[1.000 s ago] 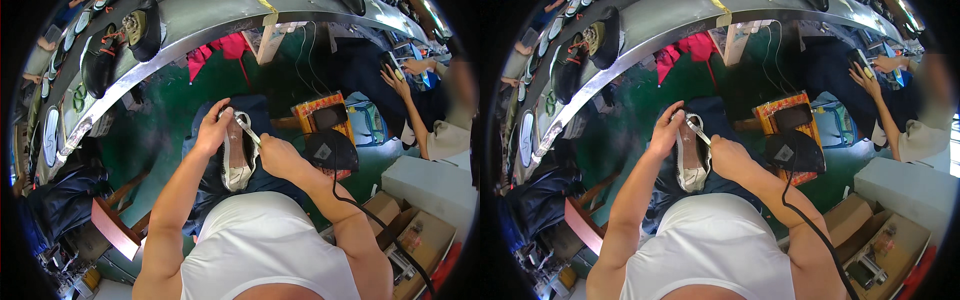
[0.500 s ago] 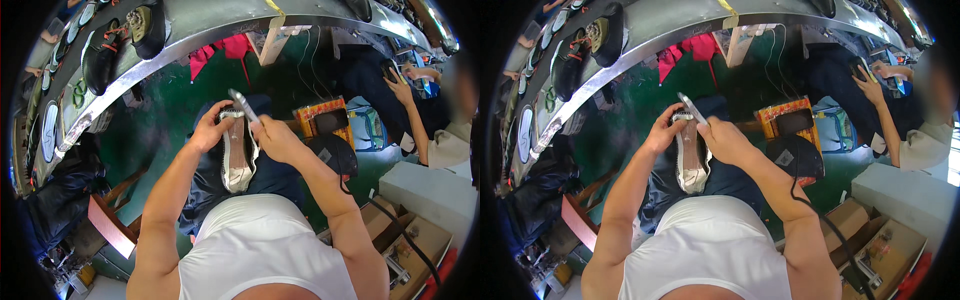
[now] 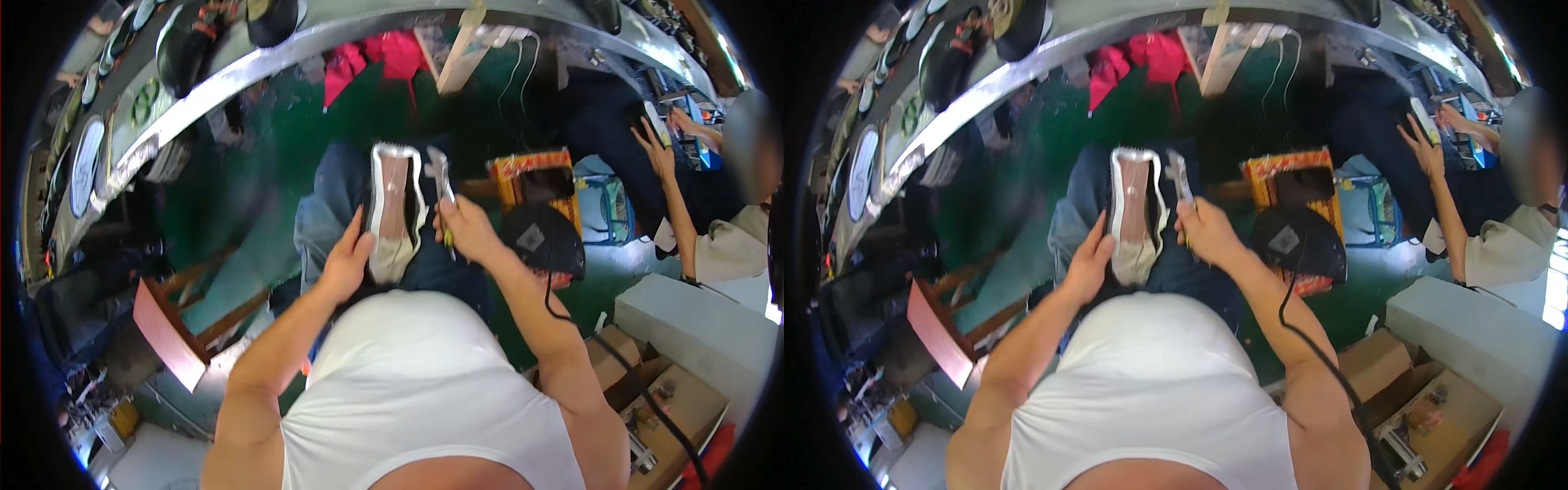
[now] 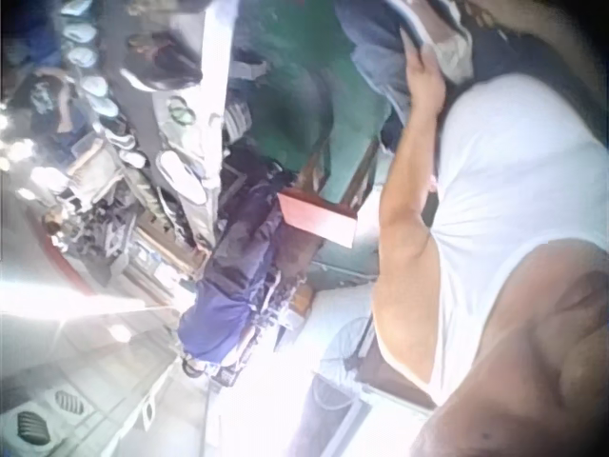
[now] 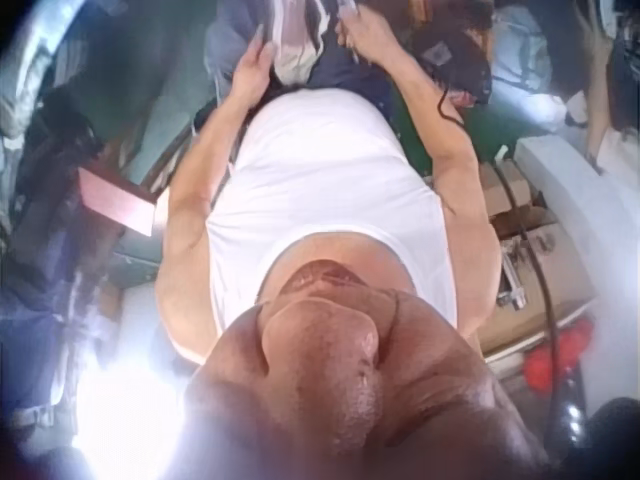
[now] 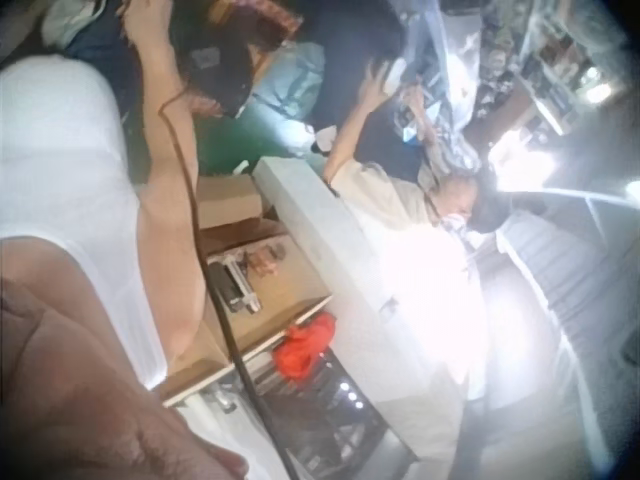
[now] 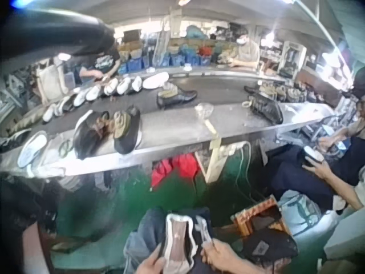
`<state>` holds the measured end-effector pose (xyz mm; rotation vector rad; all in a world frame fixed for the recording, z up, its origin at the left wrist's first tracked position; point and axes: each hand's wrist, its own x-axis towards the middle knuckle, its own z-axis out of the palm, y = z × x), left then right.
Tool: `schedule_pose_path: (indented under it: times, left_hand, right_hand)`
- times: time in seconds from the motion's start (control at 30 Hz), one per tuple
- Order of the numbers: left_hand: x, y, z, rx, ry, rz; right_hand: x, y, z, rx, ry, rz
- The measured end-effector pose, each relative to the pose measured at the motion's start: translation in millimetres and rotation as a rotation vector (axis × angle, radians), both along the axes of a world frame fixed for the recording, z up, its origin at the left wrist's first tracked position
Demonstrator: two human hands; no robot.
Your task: Manually lasting shoes by pulling the upper over the last and securing it with pliers and other tools on an assembly line.
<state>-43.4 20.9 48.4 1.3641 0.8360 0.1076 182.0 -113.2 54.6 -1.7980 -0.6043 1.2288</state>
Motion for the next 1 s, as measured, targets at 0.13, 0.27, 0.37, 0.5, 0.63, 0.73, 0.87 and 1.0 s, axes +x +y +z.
schedule_pose_path:
  times: [0.13,0.27,0.37,0.5,0.63,0.73,0.87,1.0]
  left_hand:
    - [-10.1,0.0,-11.8,-0.38,-0.225,0.016]
    - [-16.7,-2.9,-21.5,-0.28,-0.22,-0.057]
    - [-10.1,-16.2,-29.0,-0.106,-0.093,-0.005]
    - [-7.6,-13.4,-32.9,-0.18,-0.073,0.034]
    - [-13.4,-9.6,-37.0,-0.264,-0.174,-0.021]
    - [-13.1,-7.4,-32.3,-0.24,-0.153,-0.05]
    - [-14.1,-2.5,-25.1,-0.299,-0.121,-0.1]
    - [-12.2,-6.3,-36.1,-0.326,-0.213,-0.12]
  right_hand:
    - [-7.8,-1.7,5.2,0.076,-0.058,-0.029]
    - [-19.1,-0.3,32.2,0.053,-0.251,0.16]
    - [-32.9,-4.0,34.5,0.226,-0.362,0.212]
    - [-39.7,12.3,37.0,-0.197,-0.584,0.756]
    - [-42.8,12.7,63.7,0.044,-0.552,0.58]
    - [-47.5,8.1,39.6,0.001,-0.62,0.657]
    - [-42.1,18.4,59.1,-0.113,-0.684,0.786]
    - [-47.6,2.5,43.7,-0.005,-0.656,0.67]
